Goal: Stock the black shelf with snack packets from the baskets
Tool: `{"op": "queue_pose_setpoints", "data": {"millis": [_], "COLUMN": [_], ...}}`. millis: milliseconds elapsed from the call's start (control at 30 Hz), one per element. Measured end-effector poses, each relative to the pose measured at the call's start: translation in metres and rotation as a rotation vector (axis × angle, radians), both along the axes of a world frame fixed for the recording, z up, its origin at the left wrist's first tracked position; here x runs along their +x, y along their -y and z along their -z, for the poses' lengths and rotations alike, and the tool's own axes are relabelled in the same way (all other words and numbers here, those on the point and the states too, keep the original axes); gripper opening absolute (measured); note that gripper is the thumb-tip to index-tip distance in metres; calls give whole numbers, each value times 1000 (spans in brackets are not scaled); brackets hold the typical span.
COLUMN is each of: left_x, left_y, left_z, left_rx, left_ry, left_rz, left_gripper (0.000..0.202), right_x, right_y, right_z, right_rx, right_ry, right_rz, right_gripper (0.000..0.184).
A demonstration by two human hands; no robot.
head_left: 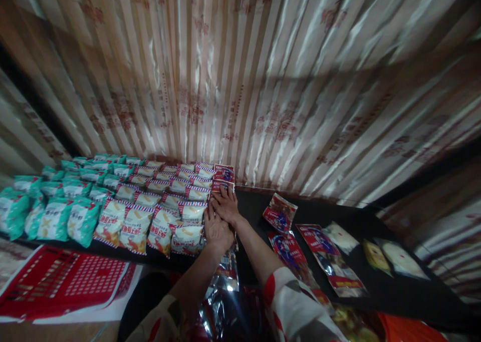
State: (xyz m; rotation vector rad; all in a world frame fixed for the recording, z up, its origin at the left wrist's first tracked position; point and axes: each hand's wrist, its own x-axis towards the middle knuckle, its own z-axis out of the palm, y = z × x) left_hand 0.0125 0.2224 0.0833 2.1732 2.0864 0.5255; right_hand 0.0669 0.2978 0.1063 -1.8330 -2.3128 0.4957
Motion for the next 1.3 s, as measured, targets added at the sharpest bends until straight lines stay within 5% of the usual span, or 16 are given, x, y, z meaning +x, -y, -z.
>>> {"op": "queue_pose_setpoints", "data": {"millis": [633, 1300], "left_x": [-1, 0], "left_y": [3, 3], "left_z": [-6, -8], "left_rx": [-13, -9], "left_ry": [16, 42], "left_rz": [0, -9], "left_gripper": [51, 52], "right_x": [-2, -3], "right_y": [-14, -11], "right_z": [0, -6], "right_rx": [-129, -56], "right_ry": [74, 42], "right_rz": [13, 32], "right_gripper": [60, 56]}}
